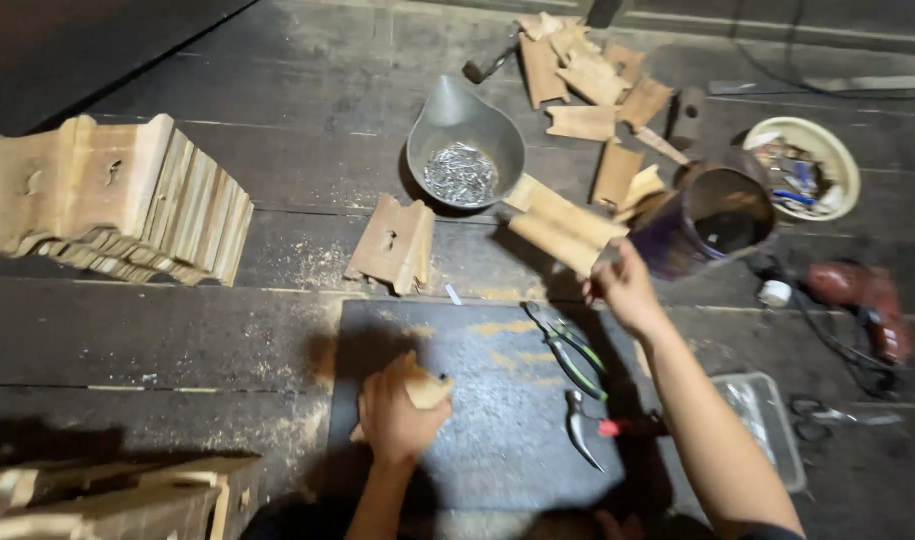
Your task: Assembling small wooden boxes or birdhouses by hand using a hammer and nails.
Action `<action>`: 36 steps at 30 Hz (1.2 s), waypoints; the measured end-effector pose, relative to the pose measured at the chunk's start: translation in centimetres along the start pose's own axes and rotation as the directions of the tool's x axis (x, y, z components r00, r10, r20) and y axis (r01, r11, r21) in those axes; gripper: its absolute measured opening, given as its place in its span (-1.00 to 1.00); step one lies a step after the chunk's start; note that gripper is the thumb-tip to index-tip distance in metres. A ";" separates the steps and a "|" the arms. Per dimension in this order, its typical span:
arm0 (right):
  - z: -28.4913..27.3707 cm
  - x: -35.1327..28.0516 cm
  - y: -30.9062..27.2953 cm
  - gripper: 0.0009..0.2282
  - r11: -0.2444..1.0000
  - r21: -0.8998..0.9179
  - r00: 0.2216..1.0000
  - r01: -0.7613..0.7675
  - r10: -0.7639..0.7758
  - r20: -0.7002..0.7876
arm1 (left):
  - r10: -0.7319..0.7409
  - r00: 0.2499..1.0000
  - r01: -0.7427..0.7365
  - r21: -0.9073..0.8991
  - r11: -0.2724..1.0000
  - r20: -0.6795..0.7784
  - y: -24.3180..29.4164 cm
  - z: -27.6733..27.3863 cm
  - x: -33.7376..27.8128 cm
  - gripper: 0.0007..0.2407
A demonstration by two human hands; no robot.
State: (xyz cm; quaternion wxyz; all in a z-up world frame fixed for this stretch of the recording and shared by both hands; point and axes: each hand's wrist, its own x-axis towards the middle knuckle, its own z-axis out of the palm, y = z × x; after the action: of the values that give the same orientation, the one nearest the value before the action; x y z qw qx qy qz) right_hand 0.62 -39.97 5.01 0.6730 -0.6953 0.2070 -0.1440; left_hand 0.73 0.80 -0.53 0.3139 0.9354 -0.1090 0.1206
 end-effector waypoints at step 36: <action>9.9 -39.1 -20.6 -0.51 0.716 -0.070 0.674 0.695 -0.615 0.409 | 0.352 0.894 -0.279 -0.959 -0.046 -0.277 20.7 -26.8 -9.3 -0.25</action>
State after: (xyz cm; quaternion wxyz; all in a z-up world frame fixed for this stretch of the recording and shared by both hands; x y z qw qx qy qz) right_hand -26.82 -12.24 28.06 0.5201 -0.8066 -0.1689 -0.2245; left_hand -18.04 2.28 29.06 0.8281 0.4083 -0.3801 0.0557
